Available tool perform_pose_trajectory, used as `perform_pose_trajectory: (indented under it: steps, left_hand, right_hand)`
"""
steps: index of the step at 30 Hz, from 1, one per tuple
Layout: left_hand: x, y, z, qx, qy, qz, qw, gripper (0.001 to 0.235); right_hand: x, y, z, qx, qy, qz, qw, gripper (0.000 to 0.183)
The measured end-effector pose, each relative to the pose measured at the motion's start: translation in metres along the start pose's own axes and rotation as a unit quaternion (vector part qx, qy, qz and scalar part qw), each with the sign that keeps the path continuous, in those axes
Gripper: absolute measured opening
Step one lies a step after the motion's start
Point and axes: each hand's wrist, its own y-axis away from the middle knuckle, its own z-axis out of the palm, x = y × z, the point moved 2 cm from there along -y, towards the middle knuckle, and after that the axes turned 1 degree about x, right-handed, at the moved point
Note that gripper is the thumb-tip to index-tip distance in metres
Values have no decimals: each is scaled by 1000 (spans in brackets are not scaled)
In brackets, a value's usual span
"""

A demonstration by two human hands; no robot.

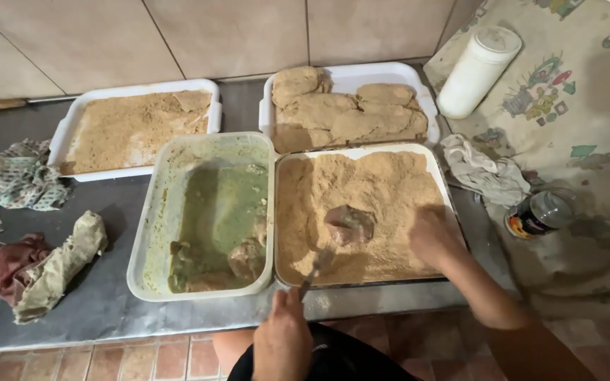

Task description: The person is breading pieces of meat by dipping them into a green liquid wash and then coating them with breadcrumbs in a tray.

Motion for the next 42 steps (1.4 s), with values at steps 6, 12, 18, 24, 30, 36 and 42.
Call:
perform_pose_trajectory:
  steps: [6, 12, 18, 24, 30, 36, 42]
  left_hand:
    - [6, 0, -79, 37, 84, -35, 995, 33]
    - [-33, -44, -112, 211, 205, 27, 955, 29]
    - [-85, -95, -110, 270, 224, -13, 936, 28]
    - [-102, -108, -91, 248, 235, -55, 938, 32]
    - [-94, -102, -91, 243, 204, -46, 947, 31]
    - [-92, -103, -87, 252, 154, -42, 954, 31]
    - [-89, -102, -92, 228, 162, -69, 958, 32]
  right_hand:
    - [-38, 60, -137, 212, -553, 149, 792, 42]
    - [-65, 63, -160, -1, -561, 98, 822, 49]
    - [-61, 92, -213, 132, -648, 91, 744, 48]
    - [-20, 97, -238, 144, -557, 25, 818, 17]
    - [7, 106, -260, 79, -509, 29, 857, 46]
    - [-13, 52, -244, 183, -267, 86, 942, 5]
    - [-109, 50, -244, 290, -264, -206, 897, 55]
